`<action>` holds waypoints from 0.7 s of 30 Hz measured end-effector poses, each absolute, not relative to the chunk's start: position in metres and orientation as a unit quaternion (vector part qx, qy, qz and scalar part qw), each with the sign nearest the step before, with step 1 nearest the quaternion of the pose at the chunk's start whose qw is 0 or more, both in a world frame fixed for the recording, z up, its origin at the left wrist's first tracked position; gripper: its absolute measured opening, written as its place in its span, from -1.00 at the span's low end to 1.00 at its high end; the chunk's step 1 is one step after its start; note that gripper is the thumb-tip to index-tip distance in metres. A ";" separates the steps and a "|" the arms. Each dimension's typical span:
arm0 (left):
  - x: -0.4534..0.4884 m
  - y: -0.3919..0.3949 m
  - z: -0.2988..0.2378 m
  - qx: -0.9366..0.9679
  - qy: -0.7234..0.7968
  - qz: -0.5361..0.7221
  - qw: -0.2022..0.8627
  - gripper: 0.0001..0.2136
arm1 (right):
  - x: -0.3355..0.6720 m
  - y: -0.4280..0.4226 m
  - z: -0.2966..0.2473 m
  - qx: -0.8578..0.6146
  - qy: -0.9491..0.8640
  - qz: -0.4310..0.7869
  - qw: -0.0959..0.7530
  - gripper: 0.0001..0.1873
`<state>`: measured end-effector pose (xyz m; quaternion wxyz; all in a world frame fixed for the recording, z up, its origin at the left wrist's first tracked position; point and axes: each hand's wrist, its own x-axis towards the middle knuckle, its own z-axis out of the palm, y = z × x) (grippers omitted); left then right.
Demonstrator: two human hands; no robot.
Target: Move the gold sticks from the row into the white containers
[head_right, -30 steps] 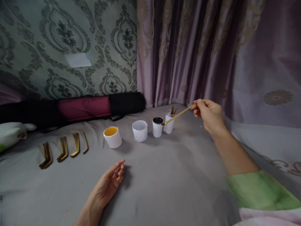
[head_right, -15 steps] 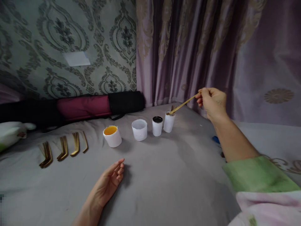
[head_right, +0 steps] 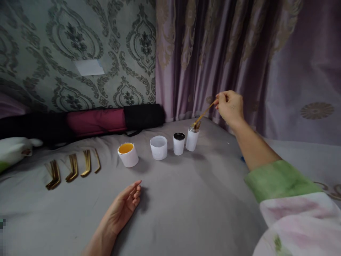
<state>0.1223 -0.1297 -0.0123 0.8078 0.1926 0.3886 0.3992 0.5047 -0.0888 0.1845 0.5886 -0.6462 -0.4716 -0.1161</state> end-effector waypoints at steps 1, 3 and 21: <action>0.122 -0.130 -0.012 0.192 0.388 0.398 0.809 -0.80 | 0.506 -0.087 0.184 -0.651 -0.481 -0.121 0.575 -0.79; 0.122 -0.130 -0.013 0.191 0.388 0.398 0.809 -0.81 | 0.506 -0.083 0.182 -0.661 -0.494 -0.125 0.550 -0.78; 0.122 -0.129 -0.014 0.187 0.383 0.402 0.811 -0.82 | 0.500 -0.049 0.151 -0.700 -0.548 -0.102 0.446 -0.75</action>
